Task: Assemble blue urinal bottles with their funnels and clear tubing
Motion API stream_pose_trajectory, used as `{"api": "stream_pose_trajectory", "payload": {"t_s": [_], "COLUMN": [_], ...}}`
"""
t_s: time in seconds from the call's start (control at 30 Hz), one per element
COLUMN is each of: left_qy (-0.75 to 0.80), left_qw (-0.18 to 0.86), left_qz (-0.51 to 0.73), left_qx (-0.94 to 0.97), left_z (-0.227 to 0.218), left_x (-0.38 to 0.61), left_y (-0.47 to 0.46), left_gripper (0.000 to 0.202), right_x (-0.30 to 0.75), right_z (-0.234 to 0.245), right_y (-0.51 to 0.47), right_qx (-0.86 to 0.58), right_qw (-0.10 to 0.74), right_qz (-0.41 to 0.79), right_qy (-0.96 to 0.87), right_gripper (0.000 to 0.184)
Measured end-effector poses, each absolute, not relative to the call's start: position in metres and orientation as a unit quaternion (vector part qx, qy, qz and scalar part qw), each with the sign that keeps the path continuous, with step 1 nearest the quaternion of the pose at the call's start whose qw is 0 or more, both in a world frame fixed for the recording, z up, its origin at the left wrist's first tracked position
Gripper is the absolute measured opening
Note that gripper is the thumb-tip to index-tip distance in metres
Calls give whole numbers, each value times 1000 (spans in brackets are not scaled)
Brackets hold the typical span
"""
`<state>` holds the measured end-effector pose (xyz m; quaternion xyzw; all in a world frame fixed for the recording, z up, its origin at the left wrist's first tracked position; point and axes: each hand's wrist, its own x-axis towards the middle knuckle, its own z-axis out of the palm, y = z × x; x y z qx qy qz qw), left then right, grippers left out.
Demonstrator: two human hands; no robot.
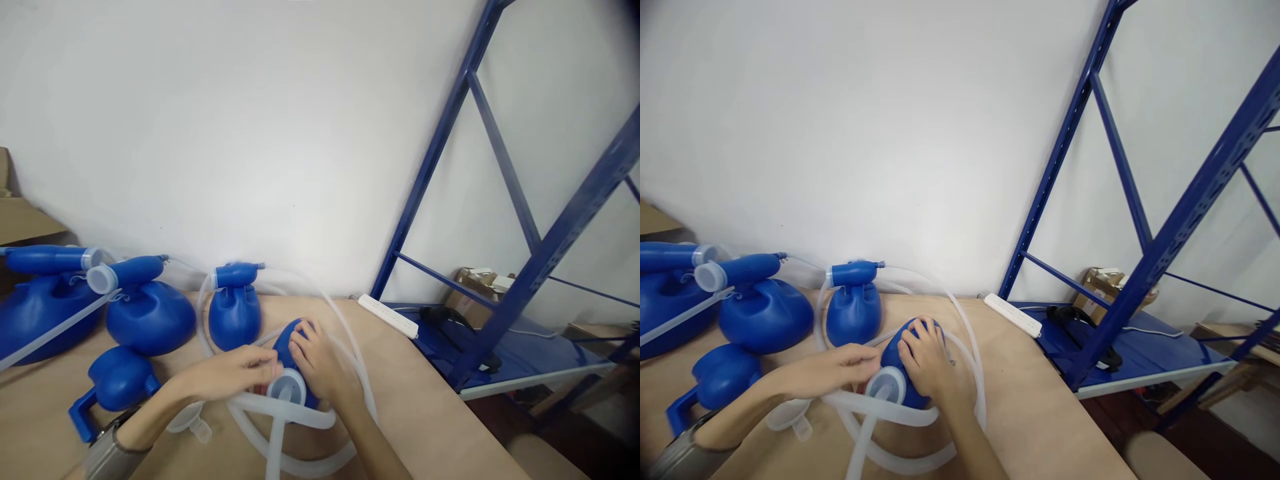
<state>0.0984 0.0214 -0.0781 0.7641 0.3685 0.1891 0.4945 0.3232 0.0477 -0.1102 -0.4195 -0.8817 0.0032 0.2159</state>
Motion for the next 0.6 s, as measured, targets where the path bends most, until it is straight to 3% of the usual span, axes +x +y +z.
{"api": "stream_pose_trajectory", "payload": {"t_s": [0.1, 0.2, 0.37, 0.6], "left_qy": [336, 349, 361, 246], "left_qw": [535, 499, 274, 11], "left_qz": [197, 233, 276, 290], "left_qx": [750, 758, 848, 925], "left_z": [-91, -95, -99, -104], "left_x": [105, 108, 111, 104], "left_y": [25, 23, 12, -18], "left_gripper": [59, 59, 49, 30], "right_x": [323, 322, 318, 331], "right_z": [-107, -107, -115, -129], "right_y": [46, 44, 46, 66], "right_qx": [-431, -446, -471, -551], "right_qw": [215, 216, 224, 233], "right_qz": [-2, -8, -22, -81], "right_qy": [-876, -869, -853, -797], "right_gripper": [25, 26, 26, 26]}}
